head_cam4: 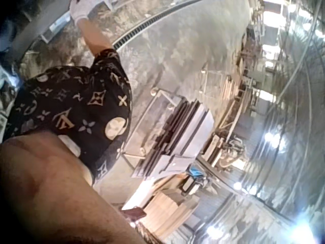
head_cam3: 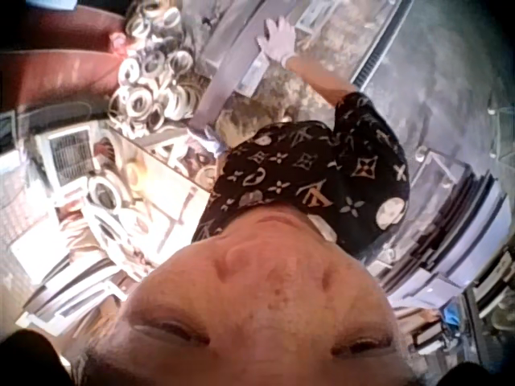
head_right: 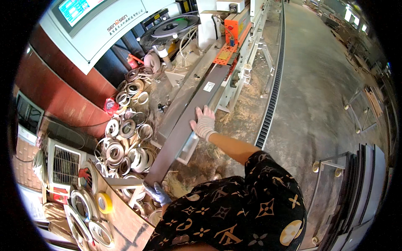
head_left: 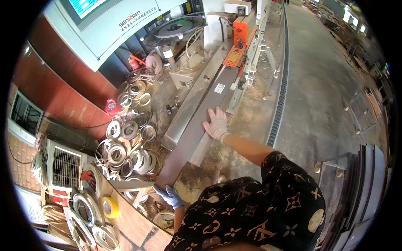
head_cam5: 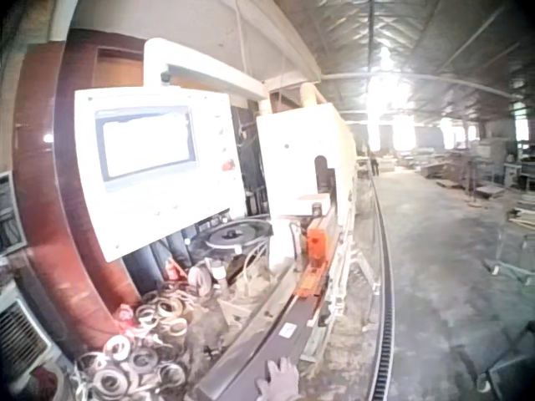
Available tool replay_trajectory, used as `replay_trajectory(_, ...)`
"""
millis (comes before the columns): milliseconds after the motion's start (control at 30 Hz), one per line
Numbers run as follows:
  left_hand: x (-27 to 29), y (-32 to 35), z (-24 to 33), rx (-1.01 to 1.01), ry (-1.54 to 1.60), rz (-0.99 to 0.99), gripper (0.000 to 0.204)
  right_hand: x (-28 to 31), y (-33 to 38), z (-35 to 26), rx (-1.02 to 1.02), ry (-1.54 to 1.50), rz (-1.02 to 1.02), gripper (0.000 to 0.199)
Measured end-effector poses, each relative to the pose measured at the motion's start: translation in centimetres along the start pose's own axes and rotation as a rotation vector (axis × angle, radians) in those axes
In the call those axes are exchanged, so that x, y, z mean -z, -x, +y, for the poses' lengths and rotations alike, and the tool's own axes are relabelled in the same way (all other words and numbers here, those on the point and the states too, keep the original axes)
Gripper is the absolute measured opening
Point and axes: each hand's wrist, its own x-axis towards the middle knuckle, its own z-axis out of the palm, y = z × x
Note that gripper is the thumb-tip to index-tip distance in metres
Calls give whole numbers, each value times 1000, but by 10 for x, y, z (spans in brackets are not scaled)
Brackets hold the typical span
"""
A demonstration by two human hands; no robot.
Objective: The person repeatedly picks up large flat metal sheets from a stack, places them onto a conveyor belt, and then stacks them again. The person also briefly uses a tool on a circular metal component.
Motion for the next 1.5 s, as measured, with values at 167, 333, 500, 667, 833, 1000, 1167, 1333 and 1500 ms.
replay_trajectory(167, 2, -3, 9, -364, -304, -208, 79, -4, -21, -17, -109, 1, -44, 68)
replay_trajectory(333, -28, -27, 34, -662, -589, -399, 50, -1, -59, 11, -145, 36, -83, 72)
replay_trajectory(500, -103, -30, 81, -600, -609, -454, 49, 17, -132, 47, -243, 77, -195, 76)
replay_trajectory(667, -160, -28, 145, -497, -746, -570, 59, 36, -160, 81, -240, 82, -196, 79)
replay_trajectory(833, -206, -16, 148, -857, -406, -314, 60, 64, -53, 100, 211, -545, -463, 63)
replay_trajectory(1000, -232, 103, 204, -934, -83, -651, 59, 178, 118, 152, 312, -413, -241, 43)
replay_trajectory(1167, -280, 236, 251, -810, -315, -1061, 77, 274, 315, 309, -576, -469, -113, 38)
replay_trajectory(1333, -356, 248, 258, -676, -404, -931, 83, 338, 483, 439, -1182, -448, 120, 35)
replay_trajectory(1500, -420, 254, 292, -679, -495, -822, 84, 364, 485, 482, -1267, -545, 346, 26)
